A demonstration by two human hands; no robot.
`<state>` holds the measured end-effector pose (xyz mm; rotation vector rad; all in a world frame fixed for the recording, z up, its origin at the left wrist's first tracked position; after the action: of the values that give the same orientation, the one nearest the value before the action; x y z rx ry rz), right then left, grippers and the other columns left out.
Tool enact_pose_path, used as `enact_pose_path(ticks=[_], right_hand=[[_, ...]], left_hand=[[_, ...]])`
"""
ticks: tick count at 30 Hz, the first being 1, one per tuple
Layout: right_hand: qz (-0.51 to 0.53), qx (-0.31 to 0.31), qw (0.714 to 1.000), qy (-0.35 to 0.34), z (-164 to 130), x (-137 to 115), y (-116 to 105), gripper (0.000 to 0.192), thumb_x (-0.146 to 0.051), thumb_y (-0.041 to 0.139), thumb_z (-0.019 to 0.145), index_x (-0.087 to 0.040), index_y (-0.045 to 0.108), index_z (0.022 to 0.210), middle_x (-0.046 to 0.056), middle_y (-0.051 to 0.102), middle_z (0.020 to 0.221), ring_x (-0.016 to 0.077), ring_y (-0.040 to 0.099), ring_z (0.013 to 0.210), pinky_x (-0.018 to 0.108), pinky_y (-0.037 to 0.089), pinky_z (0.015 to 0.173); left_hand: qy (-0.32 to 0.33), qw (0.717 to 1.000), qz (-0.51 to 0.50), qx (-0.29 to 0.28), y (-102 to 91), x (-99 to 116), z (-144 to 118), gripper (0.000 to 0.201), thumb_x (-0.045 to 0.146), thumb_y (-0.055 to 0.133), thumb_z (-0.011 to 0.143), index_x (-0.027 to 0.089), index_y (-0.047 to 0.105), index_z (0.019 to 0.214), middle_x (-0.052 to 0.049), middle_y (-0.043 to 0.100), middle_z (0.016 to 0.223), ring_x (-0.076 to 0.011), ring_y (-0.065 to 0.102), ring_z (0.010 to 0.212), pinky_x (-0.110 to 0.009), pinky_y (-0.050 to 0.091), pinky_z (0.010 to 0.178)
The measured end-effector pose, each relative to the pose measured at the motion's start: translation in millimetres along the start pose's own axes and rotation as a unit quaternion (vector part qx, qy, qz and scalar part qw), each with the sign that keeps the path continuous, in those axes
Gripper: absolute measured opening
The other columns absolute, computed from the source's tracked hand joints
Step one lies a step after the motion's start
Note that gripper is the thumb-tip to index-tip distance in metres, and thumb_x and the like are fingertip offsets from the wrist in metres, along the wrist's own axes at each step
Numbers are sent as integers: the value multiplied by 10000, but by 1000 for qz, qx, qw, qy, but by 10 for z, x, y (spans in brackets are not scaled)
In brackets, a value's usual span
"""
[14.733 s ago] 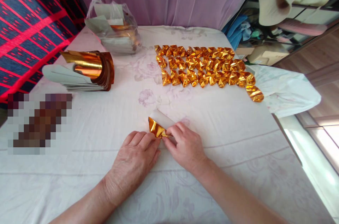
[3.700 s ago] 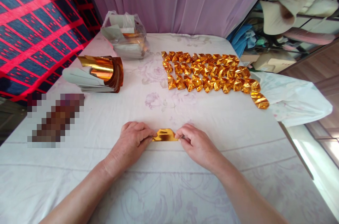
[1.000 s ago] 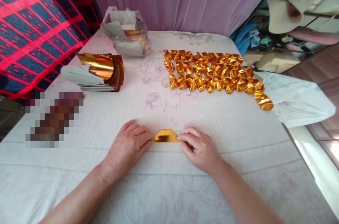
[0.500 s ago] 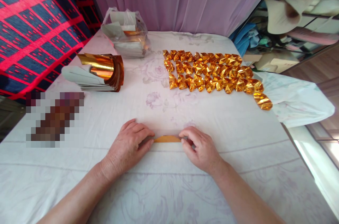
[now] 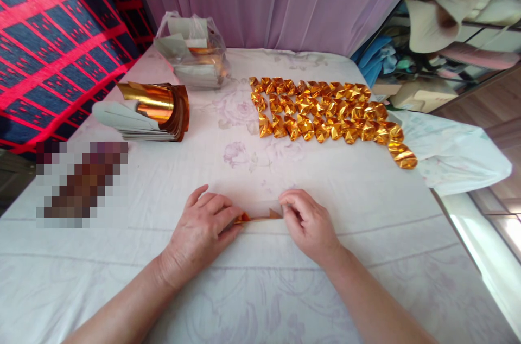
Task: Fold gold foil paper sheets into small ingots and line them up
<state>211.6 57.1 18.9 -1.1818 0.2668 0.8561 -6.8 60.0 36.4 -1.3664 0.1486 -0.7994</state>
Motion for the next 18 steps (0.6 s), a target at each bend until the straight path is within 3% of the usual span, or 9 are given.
enact_pose_path(ticks=[4, 7, 14, 18], right_hand=[[-3, -13, 1000, 1, 1, 4, 14, 262, -36, 426, 826, -235, 551, 943, 46, 680, 910, 175, 671, 879, 303, 545, 775], [2, -14, 1000, -8, 2, -4, 12, 284, -22, 410, 823, -237, 546, 950, 41, 685, 911, 168, 675, 873, 296, 548, 772], [1, -7, 1000, -22, 11, -9, 5, 353, 6, 397, 780, -230, 564, 982, 43, 700, 962, 170, 684, 932, 297, 558, 812], [-3, -23, 999, -43, 9, -27, -7, 367, 0, 407, 777, -226, 577, 1010, 32, 704, 921, 159, 691, 870, 278, 556, 769]], left_hand=[[57, 996, 39, 51, -20, 85, 7, 167, 243, 536, 963, 250, 703, 954, 11, 684, 803, -166, 590, 734, -394, 437, 859], [78, 993, 64, 58, -22, 94, 15, 181, 192, 508, 967, 217, 687, 966, 0, 677, 774, -173, 566, 691, -342, 435, 723], [76, 992, 89, 55, -11, 75, 19, 158, 183, 502, 962, 204, 658, 977, -7, 699, 804, -185, 596, 699, -346, 442, 695], [69, 993, 76, 58, -10, 41, 21, 177, 187, 487, 970, 204, 659, 1006, -9, 737, 861, -181, 637, 753, -346, 460, 724]])
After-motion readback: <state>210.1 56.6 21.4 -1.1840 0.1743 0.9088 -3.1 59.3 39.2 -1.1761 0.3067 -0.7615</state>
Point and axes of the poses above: each hand's wrist, its own z-axis towards the middle knuckle, its own y-axis out of the palm, x = y × z, the point moved 4 cm from there along z, towards the middle knuckle
